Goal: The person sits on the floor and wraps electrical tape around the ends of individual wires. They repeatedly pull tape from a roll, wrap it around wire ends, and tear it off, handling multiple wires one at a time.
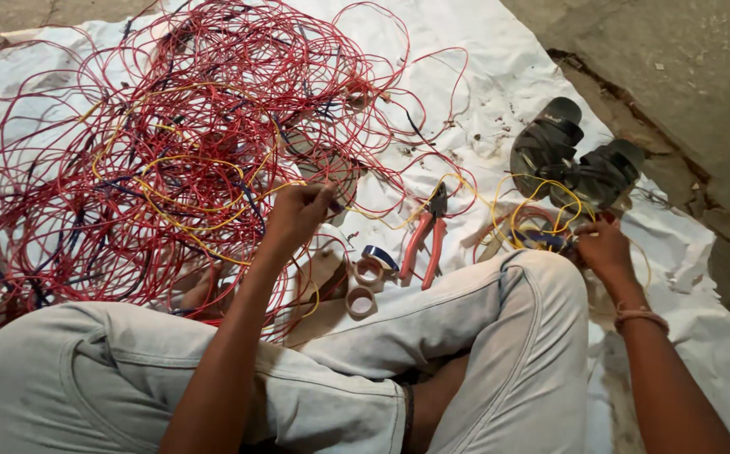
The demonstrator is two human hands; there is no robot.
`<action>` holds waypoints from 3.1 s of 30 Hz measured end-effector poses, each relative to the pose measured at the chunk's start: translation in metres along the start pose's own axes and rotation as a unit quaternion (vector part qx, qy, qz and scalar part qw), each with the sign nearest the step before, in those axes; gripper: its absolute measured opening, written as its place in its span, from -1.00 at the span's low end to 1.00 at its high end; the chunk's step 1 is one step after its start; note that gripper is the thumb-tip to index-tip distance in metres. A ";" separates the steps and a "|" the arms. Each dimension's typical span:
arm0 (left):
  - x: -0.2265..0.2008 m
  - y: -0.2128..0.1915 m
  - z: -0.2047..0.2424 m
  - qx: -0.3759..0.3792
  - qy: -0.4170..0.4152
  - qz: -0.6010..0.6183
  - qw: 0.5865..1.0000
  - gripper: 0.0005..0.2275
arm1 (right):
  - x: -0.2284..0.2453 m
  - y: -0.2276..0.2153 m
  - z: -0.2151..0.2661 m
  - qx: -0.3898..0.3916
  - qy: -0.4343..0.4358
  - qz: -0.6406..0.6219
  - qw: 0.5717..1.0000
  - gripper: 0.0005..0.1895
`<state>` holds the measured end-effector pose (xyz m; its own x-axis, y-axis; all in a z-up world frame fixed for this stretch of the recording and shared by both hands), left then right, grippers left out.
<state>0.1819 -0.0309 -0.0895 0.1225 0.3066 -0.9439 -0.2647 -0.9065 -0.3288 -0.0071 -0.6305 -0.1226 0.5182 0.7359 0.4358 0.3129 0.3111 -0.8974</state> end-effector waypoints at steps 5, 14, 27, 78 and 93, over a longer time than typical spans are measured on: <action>-0.001 0.004 0.001 0.033 0.040 -0.066 0.996 -0.77 | -0.031 0.025 -0.007 0.051 0.093 -0.027 0.994 -0.69; -0.002 -0.003 -0.002 -0.013 0.073 -0.121 0.990 -0.79 | -0.032 0.058 -0.005 0.201 0.120 -0.334 0.913 -0.70; -0.009 -0.001 0.001 -0.005 0.072 -0.126 0.989 -0.77 | -0.008 0.028 -0.009 0.159 0.051 -0.033 0.985 -0.69; -0.021 0.041 0.070 0.076 -0.094 0.592 0.797 -0.55 | 0.466 0.021 0.221 0.034 -0.401 -0.297 0.866 -0.28; -0.011 0.036 0.065 0.039 -0.079 0.603 0.793 -0.50 | 0.468 0.029 0.224 0.097 -0.371 -0.343 0.857 -0.31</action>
<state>0.1087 -0.0476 -0.0929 -0.3851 -0.7317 -0.5624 -0.1579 -0.5482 0.8213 0.0661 -0.1423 0.0401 -0.4065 0.4971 0.7666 0.1665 0.8653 -0.4729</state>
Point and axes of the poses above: each hand's wrist, its own z-axis away from the middle knuckle, its own y-axis out of the palm, x = y × z, the point moved 10 cm from there along -z, towards the middle knuckle
